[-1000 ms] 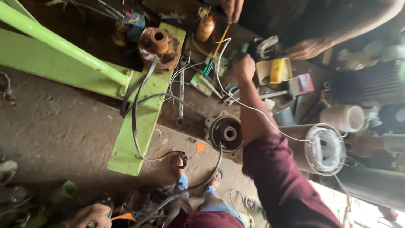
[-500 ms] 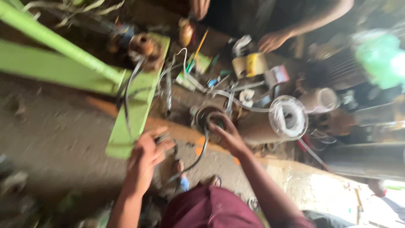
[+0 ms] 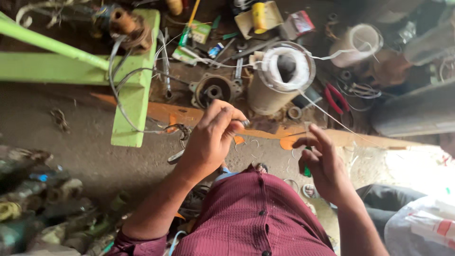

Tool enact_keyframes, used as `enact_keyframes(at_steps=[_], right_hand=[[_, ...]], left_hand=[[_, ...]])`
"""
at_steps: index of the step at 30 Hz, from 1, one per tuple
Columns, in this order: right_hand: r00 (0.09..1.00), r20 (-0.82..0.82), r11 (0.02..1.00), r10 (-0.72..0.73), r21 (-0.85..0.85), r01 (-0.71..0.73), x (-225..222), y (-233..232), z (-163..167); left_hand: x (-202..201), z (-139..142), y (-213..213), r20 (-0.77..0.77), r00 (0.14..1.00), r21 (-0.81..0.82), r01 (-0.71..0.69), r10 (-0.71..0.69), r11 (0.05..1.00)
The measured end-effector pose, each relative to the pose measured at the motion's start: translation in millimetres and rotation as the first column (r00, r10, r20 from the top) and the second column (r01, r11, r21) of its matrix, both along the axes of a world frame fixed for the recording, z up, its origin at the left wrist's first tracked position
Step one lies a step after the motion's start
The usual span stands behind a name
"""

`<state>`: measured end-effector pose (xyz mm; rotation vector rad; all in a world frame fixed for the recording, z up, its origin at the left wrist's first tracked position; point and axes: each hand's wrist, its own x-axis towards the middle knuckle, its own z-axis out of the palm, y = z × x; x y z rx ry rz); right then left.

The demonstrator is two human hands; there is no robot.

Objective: The person strips insulation from multiple colored wires using pliers and twists the exposed ends together. They then connect the wires to a small white electrical box on the workbench.

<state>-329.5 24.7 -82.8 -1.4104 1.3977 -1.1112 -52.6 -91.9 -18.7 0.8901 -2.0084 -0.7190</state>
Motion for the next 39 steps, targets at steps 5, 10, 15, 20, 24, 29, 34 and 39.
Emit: enact_keyframes(at_steps=[5, 10, 15, 20, 24, 29, 34, 39], right_hand=[[0.939, -0.332, 0.961, -0.089, -0.277, -0.007, -14, 28, 53], [0.937, -0.34, 0.948, -0.077, -0.316, -0.037, -29, 43, 76], [0.946, -0.311, 0.915, -0.093, -0.402, -0.043, -37, 58, 80], [0.942, -0.315, 0.903, -0.112, -0.427, -0.036, -34, 61, 85], [0.942, -0.323, 0.894, -0.096, -0.444, -0.061, -25, 53, 87], [0.935, -0.321, 0.915, -0.15, -0.403, 0.009, -8, 39, 90], [0.958, -0.205, 0.924, -0.201, -0.363, 0.117, 17, -2, 79], [0.953, 0.302, 0.994, 0.019, -0.108, 0.014, 31, -59, 48]], left_hand=[[-49, 1, 25, -0.062, 0.983, -0.069, 0.171, -0.175, 0.983], [-84, -7, 50, -0.196, 0.962, -0.049, 0.187, -0.193, 0.981], [-96, -8, 66, -0.209, 0.95, -0.045, 0.228, -0.232, 0.973], [-96, -4, 67, -0.22, 0.949, -0.027, 0.227, -0.227, 0.974], [-92, -4, 67, -0.215, 0.956, 0.02, 0.208, -0.199, 0.978], [-86, -8, 59, -0.215, 0.976, 0.26, 0.091, -0.034, 0.961], [-89, -14, 28, -0.475, 0.88, 0.487, 0.289, -0.029, 0.824], [-70, -15, 16, -0.56, 0.827, 0.547, 0.42, -0.057, 0.724]])
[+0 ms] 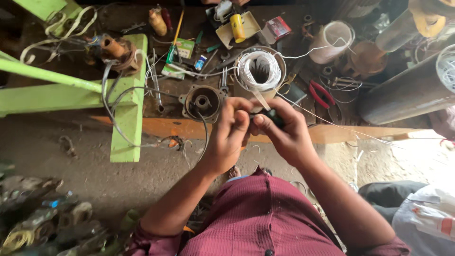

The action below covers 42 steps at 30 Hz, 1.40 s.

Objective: The person strips insulation from multiple colored wires using pliers and twists the exposed ends together. They then connect the wires to a small white electrical box on the workbench.

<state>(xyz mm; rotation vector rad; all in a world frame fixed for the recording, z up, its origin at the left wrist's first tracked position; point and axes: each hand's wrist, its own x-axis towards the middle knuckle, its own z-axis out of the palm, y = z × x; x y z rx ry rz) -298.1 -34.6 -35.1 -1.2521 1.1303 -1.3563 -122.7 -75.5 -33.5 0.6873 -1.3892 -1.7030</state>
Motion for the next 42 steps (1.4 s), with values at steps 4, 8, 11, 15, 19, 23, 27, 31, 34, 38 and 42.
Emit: enact_keyframes(at_steps=[4, 8, 11, 15, 19, 23, 27, 31, 34, 38, 42], right_hand=[[0.95, 0.279, 0.983, 0.137, 0.078, -0.165, -1, -15, -12], [0.967, 0.253, 0.982, 0.023, 0.177, -0.069, 13, -17, -10], [0.982, 0.18, 0.988, -0.053, 0.15, 0.026, 27, -17, 2], [0.928, -0.265, 0.963, -0.263, -0.021, 0.267, 35, -6, 22], [0.689, -0.613, 0.922, -0.387, -0.234, 0.309, 36, 15, 40], [0.598, -0.676, 0.901, -0.431, -0.287, 0.325, 47, 22, 42], [0.581, -0.667, 0.883, -0.468, -0.375, 0.281, 60, 21, 35], [0.57, -0.665, 0.876, -0.483, -0.359, 0.323, 65, 24, 33], [0.516, -0.68, 0.854, -0.521, -0.419, 0.31, 67, 26, 33], [0.412, -0.706, 0.817, -0.576, -0.504, 0.279, 69, 27, 33], [0.454, -0.665, 0.804, -0.593, -0.52, 0.288, 72, 30, 34]], left_hand=[[29, 2, -13, -0.052, 0.987, 0.1, 0.158, -0.154, 0.982], [53, 1, -20, -0.092, 0.937, 0.26, 0.35, -0.338, 0.9], [60, -3, -32, -0.194, 0.888, 0.262, 0.457, -0.418, 0.85], [63, -6, -41, -0.38, 0.757, 0.301, 0.644, -0.531, 0.703], [52, -9, -47, -0.377, 0.789, 0.2, 0.581, -0.486, 0.789], [36, -14, -55, -0.254, 0.915, 0.076, 0.343, -0.314, 0.936], [27, -18, -47, -0.191, 0.937, -0.116, 0.276, -0.294, 0.954], [23, -22, -37, -0.09, 0.961, -0.099, 0.253, -0.262, 0.962], [25, -23, -38, -0.109, 0.947, -0.097, 0.293, -0.303, 0.951], [32, -19, -38, 0.009, 0.974, -0.294, 0.218, -0.225, 0.931], [36, -10, -32, 0.116, 0.97, -0.169, 0.23, -0.212, 0.958]])
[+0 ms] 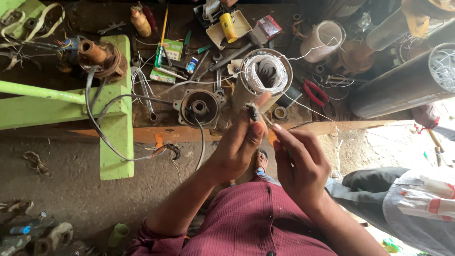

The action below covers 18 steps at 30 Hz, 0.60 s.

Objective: The person strips insulation from multiple colored wires using pliers and twists the exposed ends together. They then connect the wires to a small white electrical box on the workbench.

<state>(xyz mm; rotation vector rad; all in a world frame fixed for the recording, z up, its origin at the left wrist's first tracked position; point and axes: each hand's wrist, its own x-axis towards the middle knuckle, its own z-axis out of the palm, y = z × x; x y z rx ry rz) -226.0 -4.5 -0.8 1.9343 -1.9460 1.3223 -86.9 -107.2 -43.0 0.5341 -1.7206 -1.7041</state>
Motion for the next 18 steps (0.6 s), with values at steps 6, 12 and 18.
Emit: enact_keyframes(at_steps=[6, 12, 18], right_hand=[[1.0, 0.019, 1.0, 0.003, 0.009, -0.004, 5, 6, 3], [0.998, 0.055, 1.0, 0.013, 0.003, -0.013, 5, 9, 2], [0.997, 0.029, 0.997, -0.07, 0.016, 0.069, 11, 10, -8]], left_hand=[[-2, 9, 3, -0.02, 0.995, -0.254, -0.1, 0.098, 0.962], [-6, 7, 6, -0.034, 0.993, -0.293, -0.114, 0.109, 0.949], [-18, -1, 12, 0.066, 0.977, -0.297, -0.173, 0.201, 0.939]])
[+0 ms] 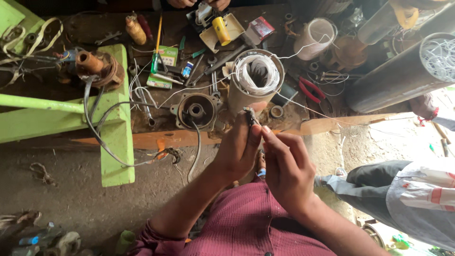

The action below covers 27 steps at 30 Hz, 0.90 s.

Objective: The person strips insulation from multiple colored wires using pliers and twists the exposed ends together. They then connect the wires to a small white electrical box on the workbench.

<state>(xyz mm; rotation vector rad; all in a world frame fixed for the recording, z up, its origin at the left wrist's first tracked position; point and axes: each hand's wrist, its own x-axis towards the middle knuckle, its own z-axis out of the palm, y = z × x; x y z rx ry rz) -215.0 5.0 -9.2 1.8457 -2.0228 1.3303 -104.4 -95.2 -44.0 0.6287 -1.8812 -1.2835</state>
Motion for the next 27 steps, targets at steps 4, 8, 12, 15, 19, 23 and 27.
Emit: enact_keyframes(at_steps=[4, 8, 12, 15, 19, 23, 27], right_hand=[[0.999, -0.029, 1.0, -0.03, 0.0, 0.03, 0, 0, -9], [0.999, 0.026, 1.0, -0.023, -0.004, 0.023, -2, -3, -16], [0.988, 0.154, 0.997, 0.006, -0.079, 0.006, -3, -4, -20], [0.94, 0.334, 0.996, 0.075, -0.078, -0.051, -8, -6, -22], [0.991, 0.13, 1.0, 0.025, -0.002, -0.025, -16, -12, -22], [0.993, -0.111, 0.998, -0.042, 0.031, 0.046, -17, -15, -22], [0.942, 0.328, 0.997, 0.076, -0.012, -0.076, -23, -16, -24]], left_hand=[[-8, -3, 4, -0.117, 0.992, -0.094, -0.049, 0.038, 0.994], [-8, -1, 6, -0.087, 0.996, -0.023, 0.026, -0.028, 0.999], [-11, 1, 10, -0.07, 0.996, 0.016, 0.056, -0.054, 0.998], [-14, -1, 9, -0.075, 0.996, -0.042, 0.042, -0.045, 0.998], [-15, -8, 2, -0.001, 1.0, -0.083, 0.019, -0.019, 0.996], [-15, -18, 1, 0.035, 0.998, -0.07, 0.047, -0.045, 0.996], [-16, -25, 0, -0.017, 0.999, -0.179, 0.024, -0.027, 0.984]])
